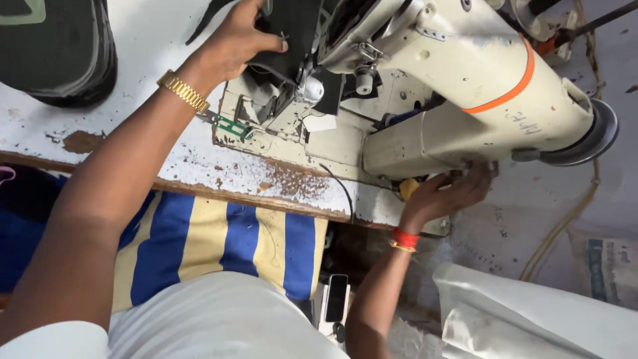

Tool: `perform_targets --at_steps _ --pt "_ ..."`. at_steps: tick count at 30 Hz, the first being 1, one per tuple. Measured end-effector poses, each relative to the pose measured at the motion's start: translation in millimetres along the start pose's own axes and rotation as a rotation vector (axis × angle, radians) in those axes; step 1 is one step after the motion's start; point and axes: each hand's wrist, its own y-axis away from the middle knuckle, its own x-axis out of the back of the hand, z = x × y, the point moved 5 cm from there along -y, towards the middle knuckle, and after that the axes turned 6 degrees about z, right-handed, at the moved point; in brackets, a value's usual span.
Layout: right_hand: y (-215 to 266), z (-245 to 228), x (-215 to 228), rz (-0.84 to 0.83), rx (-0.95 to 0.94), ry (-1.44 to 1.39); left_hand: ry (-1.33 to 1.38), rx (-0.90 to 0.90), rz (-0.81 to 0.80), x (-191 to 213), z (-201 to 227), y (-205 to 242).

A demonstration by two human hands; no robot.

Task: The person operates a sewing machine to stitch the edges of black slipper uppers. They guide the fabric under the needle, remove the finished items, and place them on a pile to the left. The person also adjusts the machine's thread and tension components during the process.

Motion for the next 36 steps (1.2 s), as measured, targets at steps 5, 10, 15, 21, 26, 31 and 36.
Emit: perform_targets --at_steps 5,10,15,21,26,31,36 --pt "18.7 0.6 -12.1 0.04 -0.013 -0.096 -0.056 -0.102 -0.003 10.0 -8.6 -8.5" --pt "-12.8 -16.0 2.8 0.008 0.061 0.058 -0.253 -0.133 -0.032 -1.6 11.6 -5.7" --pt "9.5 -61.3 -2.7 0.103 0.099 -0.06 -0.509 -0.305 -0.087 -5.8 19.6 -29.3" --pt "137.7 -190.2 -41.0 -0.576 -0.037 -0.568 -0.557 0.237 -0.116 -6.9 -29.0 -37.6" --pt "156.3 -212.1 -36.8 -0.709 0.077 -0.591 -0.849 0.412 0.054 -8.6 31.7 23.7" --pt "163.2 -206.6 -41.4 -0.742 0.019 -0.643 -1.127 0.001 0.401 53.5 75.8 106.5" --pt "159.3 -214.7 -35.3 -0.727 0.047 -0.62 -1.653 -0.195 0.565 135.9 124.7 177.1"
